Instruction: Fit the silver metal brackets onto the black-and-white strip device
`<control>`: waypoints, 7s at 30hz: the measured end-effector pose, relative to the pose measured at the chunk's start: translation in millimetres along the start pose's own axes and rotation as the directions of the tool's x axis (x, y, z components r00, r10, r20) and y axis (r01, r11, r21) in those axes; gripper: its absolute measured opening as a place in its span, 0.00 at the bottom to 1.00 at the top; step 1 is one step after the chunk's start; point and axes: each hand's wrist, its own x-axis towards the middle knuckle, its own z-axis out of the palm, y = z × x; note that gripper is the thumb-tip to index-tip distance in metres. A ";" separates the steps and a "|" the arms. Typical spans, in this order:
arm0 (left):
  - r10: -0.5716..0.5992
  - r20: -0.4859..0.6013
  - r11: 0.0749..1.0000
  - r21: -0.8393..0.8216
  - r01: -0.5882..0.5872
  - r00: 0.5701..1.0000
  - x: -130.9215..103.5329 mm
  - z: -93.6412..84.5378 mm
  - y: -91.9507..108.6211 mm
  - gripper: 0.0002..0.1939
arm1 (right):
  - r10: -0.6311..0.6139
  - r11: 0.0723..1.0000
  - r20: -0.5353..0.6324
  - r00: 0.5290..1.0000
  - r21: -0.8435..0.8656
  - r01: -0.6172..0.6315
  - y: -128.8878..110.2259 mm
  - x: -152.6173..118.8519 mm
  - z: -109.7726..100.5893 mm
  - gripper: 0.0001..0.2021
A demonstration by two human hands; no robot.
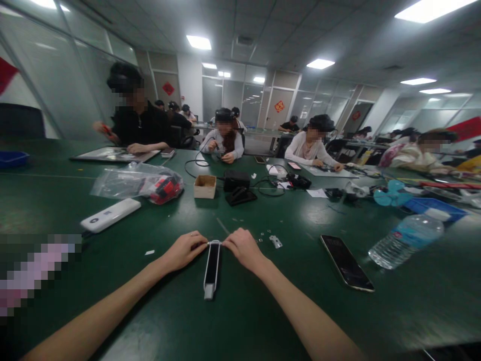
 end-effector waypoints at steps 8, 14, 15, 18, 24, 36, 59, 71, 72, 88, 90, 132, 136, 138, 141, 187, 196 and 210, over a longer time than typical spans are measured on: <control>0.001 0.005 1.000 -0.012 -0.001 1.000 0.2 -3.3 2.6 0.12 | -0.034 0.999 0.018 0.999 0.018 0.034 -2.3 -2.3 -6.1 0.11; 0.002 0.002 1.000 -0.018 -0.002 1.000 0.1 -2.5 1.1 0.12 | -0.047 0.998 -0.004 0.999 0.046 0.047 -1.0 -3.0 -6.4 0.09; 0.003 0.001 1.000 -0.018 -0.003 1.000 0.1 -2.4 1.0 0.12 | -0.048 0.998 -0.007 0.999 0.046 0.048 -0.2 -3.0 -5.6 0.08; 0.002 0.001 1.000 -0.015 -0.002 1.000 0.2 -2.1 0.3 0.12 | -0.039 0.998 -0.026 0.999 0.050 0.041 1.7 -3.1 -3.5 0.07; 0.017 -0.005 1.000 -0.017 -0.017 1.000 0.2 1.0 -3.3 0.11 | -0.018 0.997 -0.065 0.998 0.069 0.023 0.6 -3.3 -4.4 0.07; 0.008 0.000 1.000 -0.010 -0.008 1.000 0.2 -1.6 0.6 0.11 | -0.054 0.995 -0.057 0.997 0.080 0.058 -0.9 -5.2 -7.8 0.09; 0.005 0.000 1.000 -0.015 -0.005 1.000 0.5 1.3 -3.0 0.11 | -0.084 0.995 -0.085 0.993 0.056 0.088 2.8 -5.3 -6.3 0.07; 0.008 -0.003 1.000 -0.007 -0.008 1.000 0.2 0.2 -1.4 0.10 | -0.049 0.997 -0.002 0.999 0.052 0.049 -1.9 -4.8 -8.4 0.06; 0.009 -0.004 1.000 -0.007 -0.009 1.000 0.2 0.2 -1.5 0.10 | -0.045 0.998 0.000 0.999 0.045 0.045 -1.4 -5.1 -8.4 0.06; 0.006 -0.022 0.999 0.039 -0.005 1.000 -5.7 1.0 3.5 0.11 | -0.005 0.998 0.066 0.998 -0.069 0.010 -6.8 -2.5 5.8 0.09; 0.004 -0.020 0.999 0.040 -0.003 1.000 -6.0 0.4 4.6 0.11 | -0.001 0.998 0.077 0.997 -0.056 0.005 -6.7 -2.5 5.4 0.09; -0.021 0.011 1.000 -0.021 0.021 1.000 -2.7 -5.6 5.5 0.11 | 0.026 0.997 0.072 0.997 0.066 -0.030 -9.7 -7.0 -16.5 0.08; -0.025 -0.003 0.999 -0.022 0.025 1.000 -3.3 -4.4 4.7 0.12 | 0.043 0.996 0.076 0.996 0.070 -0.048 -12.7 -6.3 -18.0 0.08; -0.030 -0.002 0.999 -0.025 0.030 1.000 -3.5 -3.5 3.7 0.12 | 0.050 0.995 0.075 0.996 0.077 -0.056 -13.7 -6.2 -18.8 0.08; -0.032 0.004 0.999 -0.029 0.032 0.999 -3.7 -2.9 2.7 0.12 | 0.052 0.995 0.076 0.996 0.083 -0.058 -13.8 -6.4 -19.2 0.09; -0.061 0.012 0.998 -0.032 0.061 0.998 -3.7 -5.0 5.1 0.12 | 0.059 0.990 0.052 0.997 0.125 -0.065 -14.8 -5.1 -17.9 0.09; -0.043 0.001 0.999 -0.033 0.042 0.999 -4.2 -3.3 2.6 0.12 | 0.058 0.988 0.056 0.997 0.142 -0.065 -13.6 -5.5 -18.8 0.09; -0.043 0.003 0.999 -0.032 0.044 0.999 -3.4 -3.8 4.2 0.11 | 0.078 0.991 0.054 0.996 0.102 -0.083 -14.6 -4.7 -16.2 0.09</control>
